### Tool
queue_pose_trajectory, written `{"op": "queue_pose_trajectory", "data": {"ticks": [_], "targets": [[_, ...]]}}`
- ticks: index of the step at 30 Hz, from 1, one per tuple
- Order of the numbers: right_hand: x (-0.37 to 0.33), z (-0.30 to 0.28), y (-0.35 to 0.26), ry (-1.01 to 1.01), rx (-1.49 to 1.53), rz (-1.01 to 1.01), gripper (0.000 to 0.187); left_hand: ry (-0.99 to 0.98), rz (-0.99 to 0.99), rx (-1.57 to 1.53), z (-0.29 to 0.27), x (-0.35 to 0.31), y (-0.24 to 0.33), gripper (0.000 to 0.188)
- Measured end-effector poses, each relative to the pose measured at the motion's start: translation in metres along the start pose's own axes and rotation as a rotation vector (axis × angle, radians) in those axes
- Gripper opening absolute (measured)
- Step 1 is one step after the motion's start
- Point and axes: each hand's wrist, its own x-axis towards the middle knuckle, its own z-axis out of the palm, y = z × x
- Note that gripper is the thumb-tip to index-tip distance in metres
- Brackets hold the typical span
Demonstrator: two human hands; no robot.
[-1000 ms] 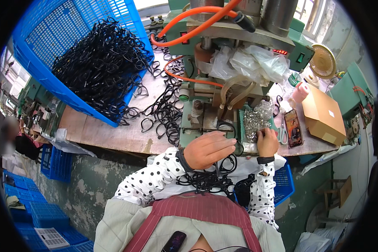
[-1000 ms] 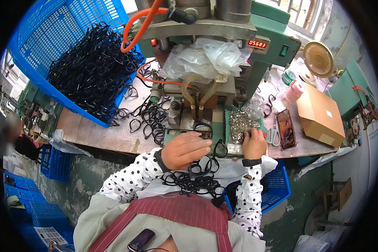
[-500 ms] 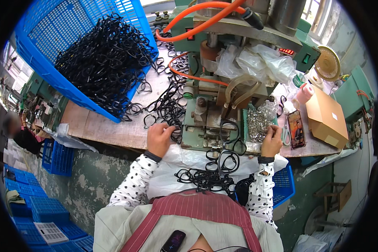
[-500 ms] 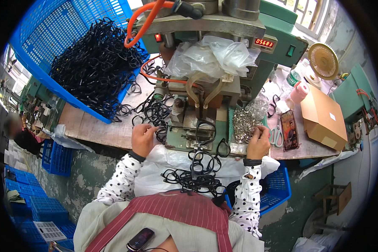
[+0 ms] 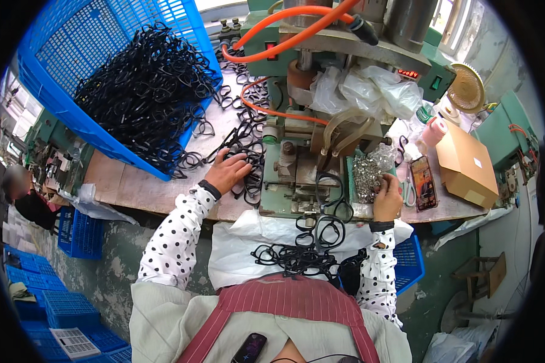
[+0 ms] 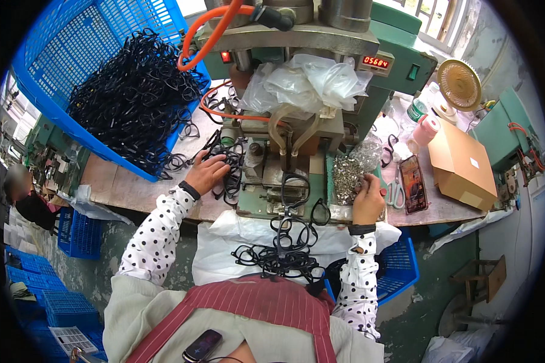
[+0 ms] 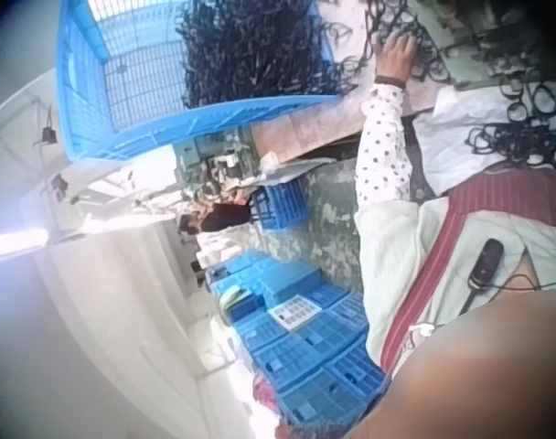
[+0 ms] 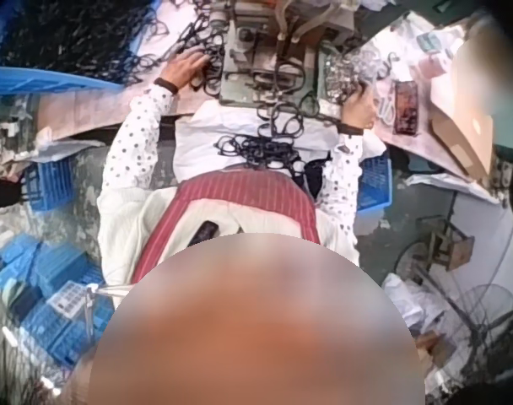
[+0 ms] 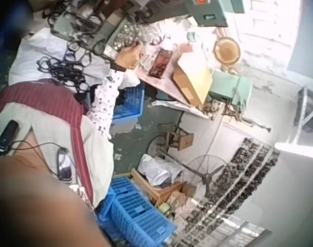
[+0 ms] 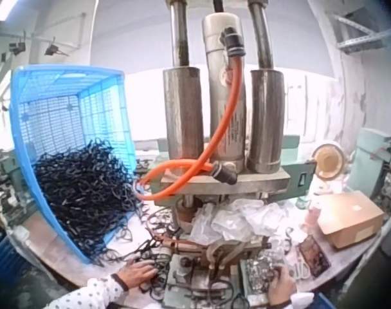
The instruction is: The person assembles eyeglasses by placing frames into a machine and inserting metal components. The person repeatedly picks up frames, positions them in the machine, and adds small metal parts before moving the finished items aside.
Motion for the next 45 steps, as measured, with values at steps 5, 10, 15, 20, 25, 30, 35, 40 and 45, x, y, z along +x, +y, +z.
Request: {"op": "queue_pose_trajectory", "data": {"ticks": [5,10,15,20,25,30,35,40,45], "targets": [[0.008,-0.007,-0.010,0.042,-0.156,-0.215,0.005,-0.079,0.059,-0.157,-0.034,0.006,-0.031,0.029],[0.006,-0.009,-0.053,-0.142,0.295,0.075,0.011,0.118,-0.317,-0.395,-0.065,0.007,-0.043,0.033],[0.004,-0.023,-0.111,-0.335,0.601,0.035,0.016,0.066,-1.089,-0.643,-0.069,0.014,-0.024,0.040],[-0.002,-0.021,-0.137,-0.372,0.583,0.013,0.021,0.600,-0.786,-0.672,-0.128,0.050,0.038,0.016],[-0.010,0.002,-0.145,-0.324,0.839,0.258,0.029,0.699,-0.516,-0.955,-0.180,0.097,0.074,0.016],[-0.013,0.003,-0.134,-0.365,0.640,0.138,0.017,0.710,-0.669,-1.225,-0.186,0.123,0.076,0.018],[-0.012,0.002,-0.137,-0.230,0.741,0.098,0.012,0.689,-0.647,-1.226,-0.180,0.119,0.075,0.019],[-0.016,0.005,-0.141,-0.145,0.525,-0.034,0.013,0.790,-0.557,-0.974,-0.178,0.110,0.086,0.021],[-0.017,0.018,-0.144,-0.054,0.564,-0.059,0.032,0.700,-0.672,-1.011,-0.178,0.115,0.084,0.018]]}}
